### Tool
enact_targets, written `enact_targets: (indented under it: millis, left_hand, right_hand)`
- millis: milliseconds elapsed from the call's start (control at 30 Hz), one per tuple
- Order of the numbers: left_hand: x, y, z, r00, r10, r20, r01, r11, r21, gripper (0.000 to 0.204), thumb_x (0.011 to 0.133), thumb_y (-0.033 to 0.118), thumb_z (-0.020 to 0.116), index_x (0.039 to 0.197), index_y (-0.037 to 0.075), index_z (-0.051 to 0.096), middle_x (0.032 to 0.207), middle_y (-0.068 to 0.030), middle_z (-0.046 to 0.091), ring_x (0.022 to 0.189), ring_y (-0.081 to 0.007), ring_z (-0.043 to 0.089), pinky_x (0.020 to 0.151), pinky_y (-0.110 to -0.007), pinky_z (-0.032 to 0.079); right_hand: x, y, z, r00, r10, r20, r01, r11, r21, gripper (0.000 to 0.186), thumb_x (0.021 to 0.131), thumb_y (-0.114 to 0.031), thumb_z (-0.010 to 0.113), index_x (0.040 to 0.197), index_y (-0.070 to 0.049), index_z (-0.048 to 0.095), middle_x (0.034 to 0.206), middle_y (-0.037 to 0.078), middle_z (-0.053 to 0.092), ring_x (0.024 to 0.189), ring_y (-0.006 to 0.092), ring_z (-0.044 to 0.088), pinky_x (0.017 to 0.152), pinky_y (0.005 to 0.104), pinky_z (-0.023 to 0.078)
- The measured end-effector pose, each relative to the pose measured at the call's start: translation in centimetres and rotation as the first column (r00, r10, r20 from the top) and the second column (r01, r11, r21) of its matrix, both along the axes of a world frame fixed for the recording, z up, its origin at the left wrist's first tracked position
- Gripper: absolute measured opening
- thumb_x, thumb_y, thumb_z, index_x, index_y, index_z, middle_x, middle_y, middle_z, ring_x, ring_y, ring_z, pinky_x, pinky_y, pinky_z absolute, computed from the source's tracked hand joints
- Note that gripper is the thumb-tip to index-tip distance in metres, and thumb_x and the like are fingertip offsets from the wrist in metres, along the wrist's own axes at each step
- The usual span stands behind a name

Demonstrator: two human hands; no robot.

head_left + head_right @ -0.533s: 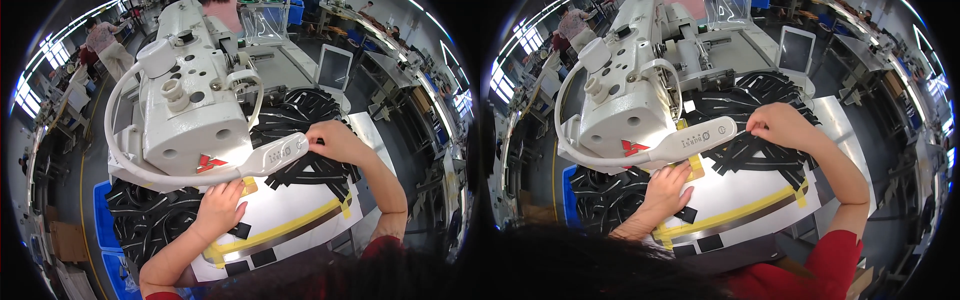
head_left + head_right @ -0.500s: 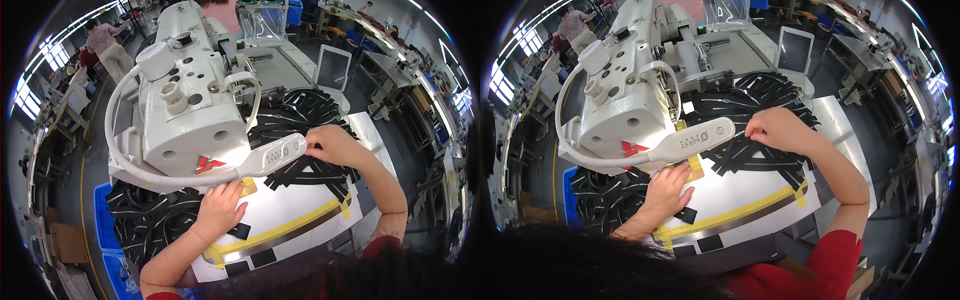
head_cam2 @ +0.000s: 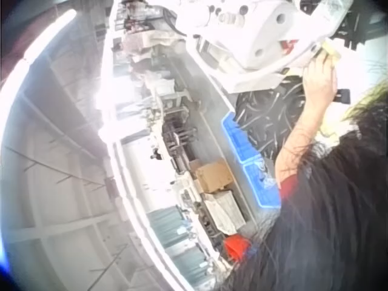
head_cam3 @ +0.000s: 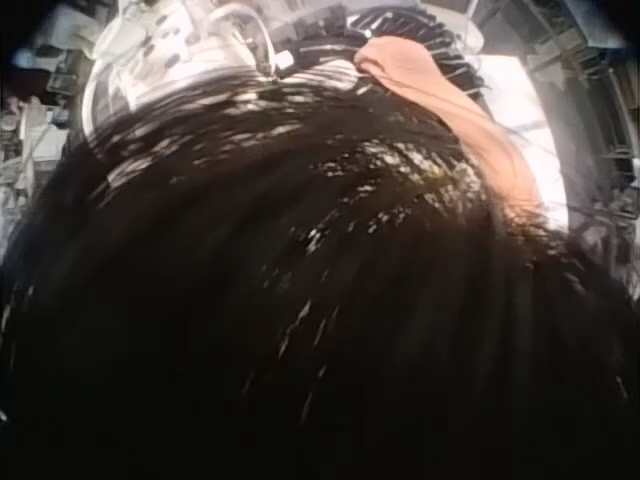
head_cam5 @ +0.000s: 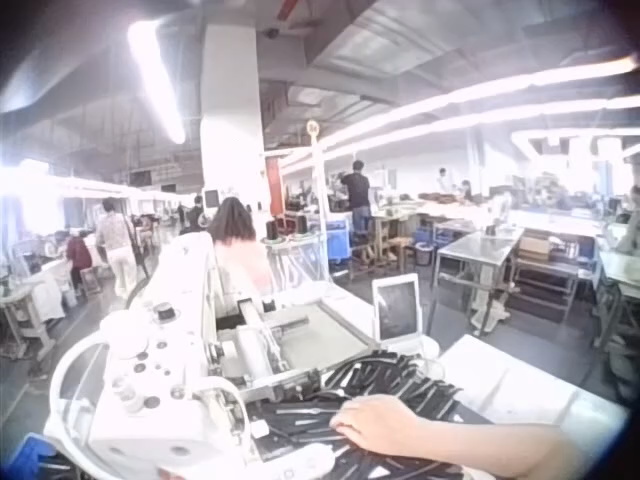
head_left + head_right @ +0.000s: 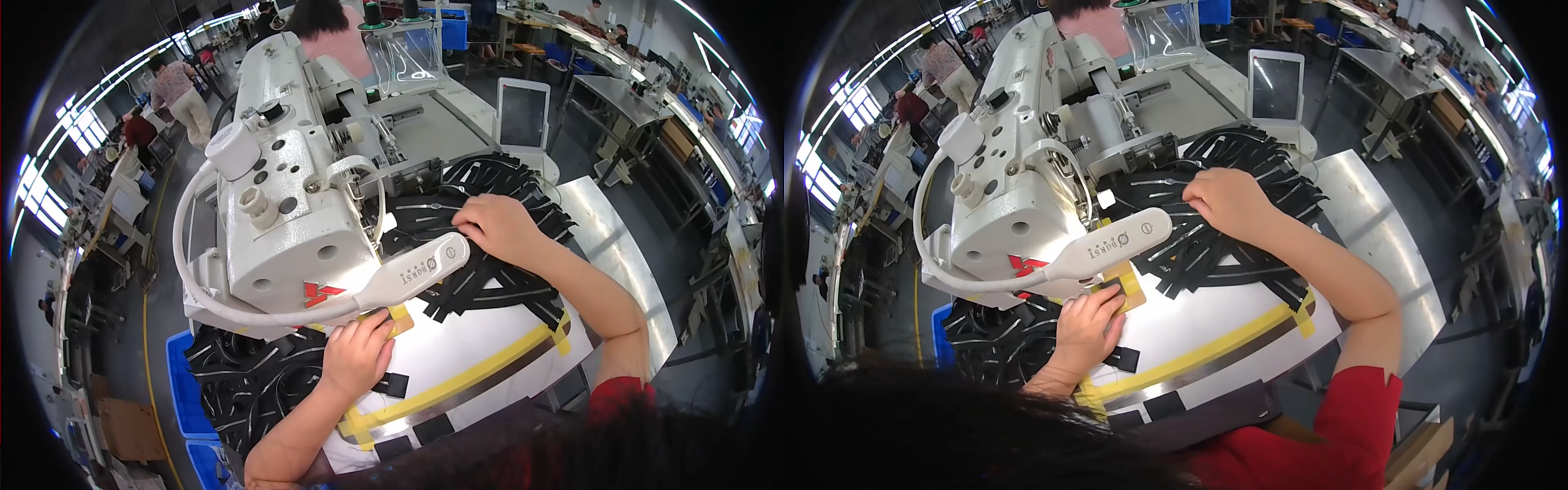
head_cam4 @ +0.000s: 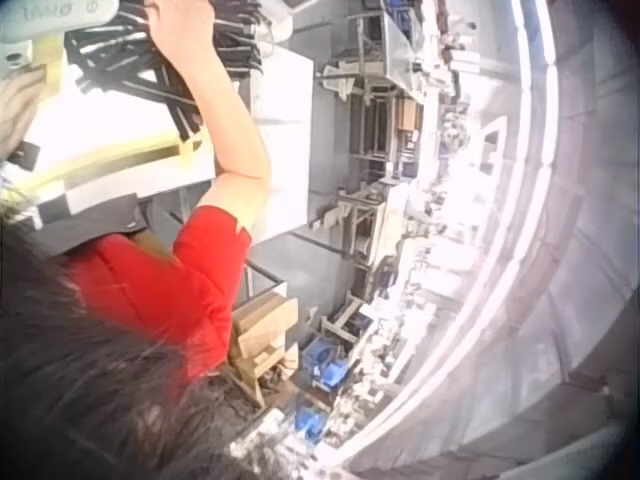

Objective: Sew zippers onto leather strips using an industrial sewing machine.

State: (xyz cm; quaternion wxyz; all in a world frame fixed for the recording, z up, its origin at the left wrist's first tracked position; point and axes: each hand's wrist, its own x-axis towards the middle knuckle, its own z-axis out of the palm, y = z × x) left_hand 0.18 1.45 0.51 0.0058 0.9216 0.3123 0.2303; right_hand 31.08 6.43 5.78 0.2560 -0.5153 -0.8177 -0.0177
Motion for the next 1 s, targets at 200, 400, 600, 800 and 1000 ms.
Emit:
enact_targets:
  millis: [200, 400, 600, 800, 1000]
  left_hand:
    - [-0.2, -0.2, 0.2, 0.997, -0.031, 0.072, 0.027, 0.998, 0.065, 0.027, 0.075, 0.015, 0.068, 0.101, 0.008, 0.064, 0.109, -0.0025, 0.062, 0.078, -0.0191, 0.057, 0.066, -0.032, 0.044]
    - [-0.3, -0.5, -0.2, 0.996, -0.064, 0.067, 0.059, 0.995, 0.077, 0.023, 0.078, 0.014, 0.067, 0.099, 0.007, 0.063, 0.108, -0.0042, 0.062, 0.082, -0.0187, 0.059, 0.069, -0.031, 0.045]
    - [0.1, -0.6, -0.5, 0.991, -0.076, 0.109, 0.07, 0.996, 0.059, 0.023, 0.078, 0.013, 0.067, 0.099, 0.006, 0.062, 0.108, -0.005, 0.061, 0.083, -0.0186, 0.058, 0.069, -0.031, 0.045]
    - [-0.6, -0.5, -0.4, 0.995, -0.057, 0.087, 0.052, 0.997, 0.065, 0.023, 0.077, 0.012, 0.066, 0.098, 0.006, 0.062, 0.106, -0.0043, 0.061, 0.079, -0.018, 0.056, 0.067, -0.03, 0.044]
    - [-0.2, -0.4, -0.3, 0.994, -0.02, 0.108, 0.017, 0.999, 0.031, 0.028, 0.075, 0.012, 0.068, 0.102, 0.008, 0.062, 0.105, -0.0027, 0.062, 0.079, -0.0193, 0.059, 0.067, -0.032, 0.045]
  right_hand:
    - [-1.9, 4.5, -1.3, 0.986, 0.007, -0.169, -0.004, 1.0, 0.02, 0.029, 0.077, -0.02, 0.07, 0.1, -0.005, 0.063, 0.089, 0.008, 0.065, 0.085, 0.0259, 0.063, 0.074, 0.0358, 0.05]
    - [-2.7, 3.4, -1.8, 0.968, -0.063, 0.242, 0.016, 0.982, 0.189, 0.018, 0.072, -0.006, 0.059, 0.089, -0.005, 0.06, 0.079, 0.01, 0.057, 0.08, 0.0265, 0.061, 0.069, 0.0379, 0.05]
    - [1.0, 2.7, -1.1, 0.587, -0.092, -0.804, 0.035, 0.996, -0.088, 0.015, 0.092, -0.01, 0.048, 0.101, 0.0, 0.057, 0.082, 0.003, 0.059, 0.072, 0.01, 0.057, 0.065, 0.0238, 0.045]
    - [0.4, -1.8, 4.7, 0.841, -0.221, -0.495, 0.045, 0.938, -0.343, 0.02, 0.092, -0.022, 0.056, 0.088, -0.003, 0.058, 0.071, -0.001, 0.051, 0.066, 0.0086, 0.049, 0.059, 0.024, 0.038]
    - [-4.3, -3.4, -0.4, 0.921, 0.187, -0.34, -0.316, 0.871, -0.377, 0.022, 0.086, -0.015, 0.059, 0.103, -0.003, 0.063, 0.097, 0.014, 0.066, 0.089, 0.0306, 0.063, 0.077, 0.0378, 0.049]
